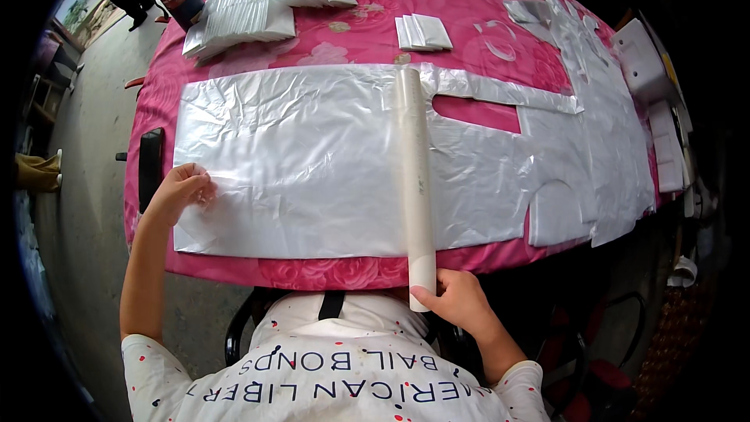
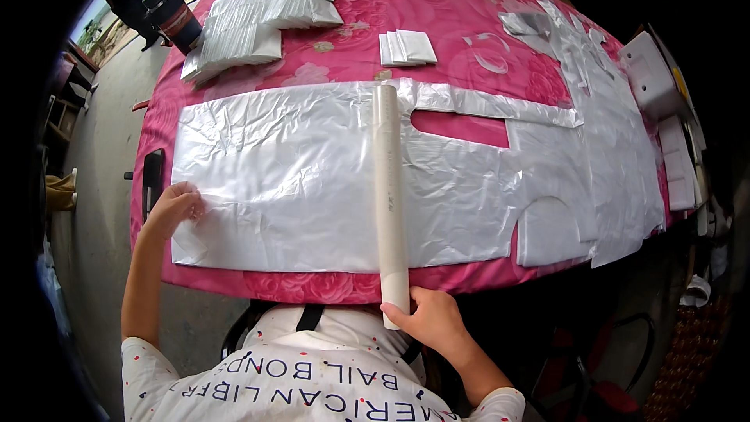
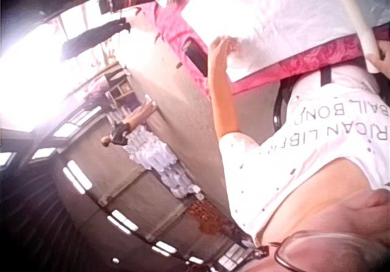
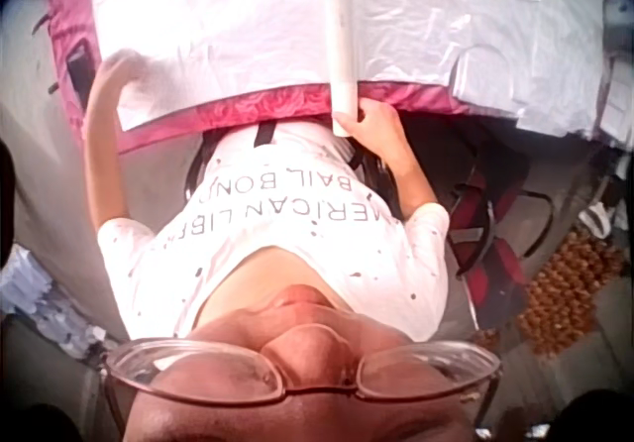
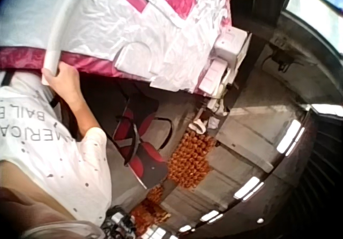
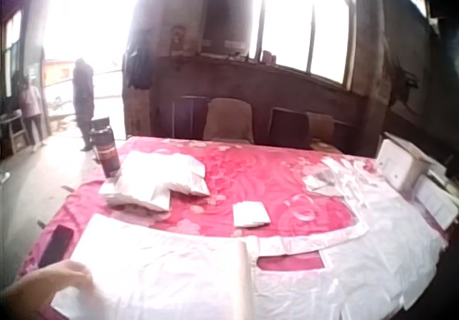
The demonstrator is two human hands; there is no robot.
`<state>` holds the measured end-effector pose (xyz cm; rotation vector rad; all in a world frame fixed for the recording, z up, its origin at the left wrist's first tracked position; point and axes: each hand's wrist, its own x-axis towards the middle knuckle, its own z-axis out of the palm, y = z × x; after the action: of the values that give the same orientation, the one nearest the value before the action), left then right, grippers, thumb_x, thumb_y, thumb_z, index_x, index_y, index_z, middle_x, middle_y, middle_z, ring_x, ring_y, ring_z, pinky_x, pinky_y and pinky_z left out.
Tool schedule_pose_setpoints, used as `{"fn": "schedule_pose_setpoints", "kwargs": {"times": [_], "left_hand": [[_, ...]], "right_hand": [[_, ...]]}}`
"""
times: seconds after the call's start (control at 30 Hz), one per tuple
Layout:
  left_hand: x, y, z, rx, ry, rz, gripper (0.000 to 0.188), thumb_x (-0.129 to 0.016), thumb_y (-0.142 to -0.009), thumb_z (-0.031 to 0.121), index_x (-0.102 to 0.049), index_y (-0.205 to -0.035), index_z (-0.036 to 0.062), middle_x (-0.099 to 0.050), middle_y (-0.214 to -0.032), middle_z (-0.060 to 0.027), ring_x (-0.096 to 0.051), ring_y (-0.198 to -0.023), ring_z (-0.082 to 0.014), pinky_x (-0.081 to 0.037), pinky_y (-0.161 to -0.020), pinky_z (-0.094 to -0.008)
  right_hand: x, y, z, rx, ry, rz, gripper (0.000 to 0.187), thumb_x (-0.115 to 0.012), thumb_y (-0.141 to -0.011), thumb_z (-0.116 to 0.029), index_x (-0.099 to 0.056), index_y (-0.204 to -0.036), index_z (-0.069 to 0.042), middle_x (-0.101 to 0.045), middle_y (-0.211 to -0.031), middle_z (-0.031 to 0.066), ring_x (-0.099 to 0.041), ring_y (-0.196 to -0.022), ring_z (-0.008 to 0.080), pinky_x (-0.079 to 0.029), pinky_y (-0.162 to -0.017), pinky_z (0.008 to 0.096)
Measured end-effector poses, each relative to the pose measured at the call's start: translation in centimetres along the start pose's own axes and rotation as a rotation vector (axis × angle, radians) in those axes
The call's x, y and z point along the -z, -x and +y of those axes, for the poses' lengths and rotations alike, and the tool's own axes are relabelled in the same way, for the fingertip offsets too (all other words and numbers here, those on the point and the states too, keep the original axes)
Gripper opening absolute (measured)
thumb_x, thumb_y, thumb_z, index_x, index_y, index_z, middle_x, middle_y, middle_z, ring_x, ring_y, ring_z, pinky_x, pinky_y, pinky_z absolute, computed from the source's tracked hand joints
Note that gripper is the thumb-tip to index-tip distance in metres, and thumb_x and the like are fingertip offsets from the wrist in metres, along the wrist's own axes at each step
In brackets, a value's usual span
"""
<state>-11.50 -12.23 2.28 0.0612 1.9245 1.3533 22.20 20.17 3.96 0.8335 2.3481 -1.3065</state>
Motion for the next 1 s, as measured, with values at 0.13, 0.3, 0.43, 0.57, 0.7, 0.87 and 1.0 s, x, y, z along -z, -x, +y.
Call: {"fn": "schedule_pose_setpoints", "kwargs": {"times": [0.13, 0.3, 0.43, 0.57, 0.7, 0.87, 1.0], "left_hand": [[-0.5, 0.6, 0.7, -0.227, -0.639, 0.243, 0.012, -0.06, -0.078, 0.007, -0.057, -0.088, 0.0011, -0.063, -0.08, -0.0068, -0.061, -0.069, -0.016, -0.048, -0.063, -0.0283], [-9.7, 1.2, 4.1, -0.878, -0.934, 0.393, 0.027, -0.061, -0.076, 0.001, -0.055, -0.102, 0.0022, -0.059, -0.107, -0.0131, -0.054, -0.102, -0.032, -0.044, -0.086, -0.0369], [-19.3, 0.2, 4.5, -1.066, -0.698, 0.06, 0.041, -0.059, -0.078, 0.003, -0.05, -0.118, 0.0033, -0.052, -0.123, -0.0126, -0.05, -0.11, -0.0329, -0.042, -0.091, -0.0388], [-25.9, -1.5, 2.6, -1.016, -0.641, -0.05, 0.057, -0.056, -0.082, 0.008, -0.033, -0.133, -0.0048, -0.035, -0.137, -0.0215, -0.034, -0.127, -0.037, -0.03, -0.104, -0.0408], [-27.8, -2.5, 1.3, -1.036, -0.784, -0.018, 0.058, -0.051, -0.083, 0.015, -0.031, -0.133, -0.0084, -0.031, -0.139, -0.0249, -0.027, -0.131, -0.0377, -0.021, -0.109, -0.0435], [-27.9, -3.0, 1.1, -1.04, -0.987, 0.007, 0.059, -0.044, -0.084, 0.021, -0.031, -0.132, -0.0111, -0.028, -0.14, -0.027, -0.024, -0.133, -0.0377, -0.017, -0.11, -0.045], [-27.9, -3.2, 0.8, -1.046, -1.069, 0.052, 0.06, -0.041, -0.084, 0.023, -0.031, -0.131, -0.0129, -0.028, -0.14, -0.0285, -0.025, -0.133, -0.0378, -0.017, -0.11, -0.0452]], "right_hand": [[0.0, 0.1, 0.0, -0.032, 0.019, -0.019, 0.039, -0.066, -0.074, -0.039, -0.066, -0.09, -0.003, -0.066, -0.073, 0.0132, -0.065, -0.066, 0.0263, -0.05, -0.062, 0.0328], [-0.3, 0.3, 0.3, -0.046, -0.039, -0.01, 0.037, -0.066, -0.074, -0.037, -0.066, -0.09, -0.003, -0.066, -0.073, 0.0135, -0.065, -0.066, 0.0248, -0.05, -0.063, 0.0316], [-0.4, 0.1, 0.8, -0.046, -0.052, -0.026, 0.038, -0.067, -0.075, -0.037, -0.066, -0.091, -0.003, -0.066, -0.074, 0.0134, -0.065, -0.067, 0.0238, -0.049, -0.063, 0.031], [0.0, 0.2, 0.9, -0.074, -0.059, -0.05, 0.039, -0.067, -0.075, -0.038, -0.066, -0.091, -0.003, -0.066, -0.074, 0.0132, -0.065, -0.067, 0.0232, -0.049, -0.064, 0.0308], [0.0, 0.3, 1.1, -0.091, -0.084, -0.082, 0.038, -0.067, -0.077, -0.037, -0.066, -0.089, -0.001, -0.066, -0.074, 0.012, -0.064, -0.067, 0.0191, -0.049, -0.063, 0.0294], [0.2, -0.9, 3.3, -0.071, -0.113, -0.23, 0.051, -0.067, -0.076, -0.049, -0.067, -0.09, 0.0, -0.066, -0.073, 0.0131, -0.064, -0.066, 0.0231, -0.049, -0.063, 0.0316], [4.3, -4.3, -1.3, -0.054, -0.007, -0.166, 0.047, -0.065, -0.08, -0.042, -0.065, -0.087, 0.004, -0.063, -0.066, 0.0083, -0.058, -0.058, 0.0131, -0.046, -0.056, 0.0264]]}}
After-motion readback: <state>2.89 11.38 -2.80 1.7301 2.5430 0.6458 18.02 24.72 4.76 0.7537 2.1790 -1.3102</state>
